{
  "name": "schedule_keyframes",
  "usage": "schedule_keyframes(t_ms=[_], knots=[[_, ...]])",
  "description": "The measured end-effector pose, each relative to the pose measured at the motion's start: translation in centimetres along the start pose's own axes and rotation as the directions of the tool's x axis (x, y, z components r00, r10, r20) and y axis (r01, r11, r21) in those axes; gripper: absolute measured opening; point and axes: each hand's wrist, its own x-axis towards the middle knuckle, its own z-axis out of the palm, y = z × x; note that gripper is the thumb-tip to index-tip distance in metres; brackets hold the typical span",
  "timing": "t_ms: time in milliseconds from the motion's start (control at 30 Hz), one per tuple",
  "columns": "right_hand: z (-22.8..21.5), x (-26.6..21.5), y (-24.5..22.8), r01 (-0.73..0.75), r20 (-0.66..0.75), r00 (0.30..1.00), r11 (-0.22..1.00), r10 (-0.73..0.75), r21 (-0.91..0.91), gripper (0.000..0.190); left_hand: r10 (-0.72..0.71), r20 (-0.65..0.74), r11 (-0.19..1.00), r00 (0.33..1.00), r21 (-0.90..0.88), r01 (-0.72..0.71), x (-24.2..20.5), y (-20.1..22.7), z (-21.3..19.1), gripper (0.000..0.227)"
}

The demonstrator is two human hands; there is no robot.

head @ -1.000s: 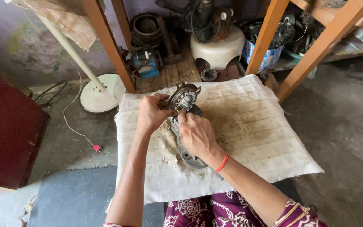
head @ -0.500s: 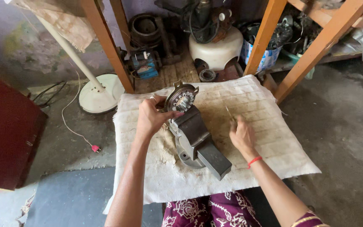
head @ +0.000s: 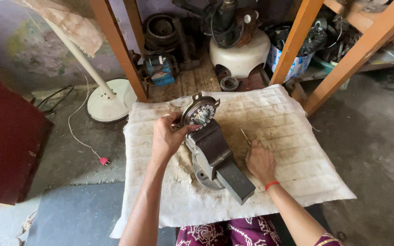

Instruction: The person sits on the floor and uses a small brush to clean the teeth of a gear-like mechanical part held in a bench vise. They repeatedly scrub the part and wipe the brush on a white cloth placed on the floor.

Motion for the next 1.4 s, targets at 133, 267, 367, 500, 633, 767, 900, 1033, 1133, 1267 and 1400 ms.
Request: schedule_keyframes(t_ms=[133,267,367,500,633,767,900,1033,1133,1267,1400], knots=[[0.4,-0.1,0.3,-0.016,-0.01,1.0,1.0,0.016,0.003,0.018,0.034,-0.066,0.999,0.997,0.014,-0.033,-0.2,0.2,0.5,0.036],[0.4,-0.1,0.3,0.004,-0.036,0.999,1.0,-0.004,0.003,0.021,-0.016,-0.082,1.0,0.997,0.001,0.017,-0.4,0.3,0.8,0.04],[-0.1,-0.1,0.0,-0.011,-0.027,1.0,1.0,0.011,0.003,0.022,-0.043,-0.102,0.999,0.994,-0.035,0.039,-0.6,0.1,1.1,0.04],[-1.0,-0.3,-0.6,-0.042,-0.011,0.999,0.999,0.043,0.024,0.021,-0.056,-0.17,0.984,0.984,-0.179,0.025,-1.2,-1.5,2.2,0.037],[-1.0,-0.2,-0.6,-0.046,-0.006,0.999,0.999,0.046,0.024,0.022,-0.016,-0.262,0.953,0.965,-0.297,-0.065,-1.7,-3.9,4.3,0.033],[-0.9,-0.1,-0.5,-0.034,0.0,0.999,0.999,0.034,0.025,0.023,-0.121,-0.25,0.903,0.961,-0.43,0.002,-1.7,-5.4,5.3,0.031],[-0.9,-0.2,-0.5,-0.052,0.01,0.999,0.998,0.052,0.033,0.02,-0.102,-0.274,0.802,0.956,-0.592,-0.084,-1.9,-6.1,6.4,0.035],[-1.2,-0.4,-0.6,-0.052,0.002,0.999,0.997,0.052,0.053,0.018,-0.073,-0.22,0.711,0.973,-0.695,-0.104,-1.9,-5.5,6.0,0.05],[-1.3,-0.4,-0.6,-0.059,0.01,0.998,0.997,0.058,0.051,0.018,-0.057,-0.183,0.824,0.981,-0.564,-0.057,-1.5,-3.8,4.3,0.068],[-0.9,-0.3,-0.5,-0.046,-0.003,0.999,0.998,0.046,0.039,0.021,0.029,-0.135,0.989,0.99,-0.142,-0.048,-0.6,-1.6,2.2,0.066],[-0.7,-0.2,-0.2,-0.026,-0.01,1.0,0.999,0.027,0.038,0.022,0.002,-0.069,0.997,0.998,0.074,0.003,0.1,0.1,1.1,0.049]])
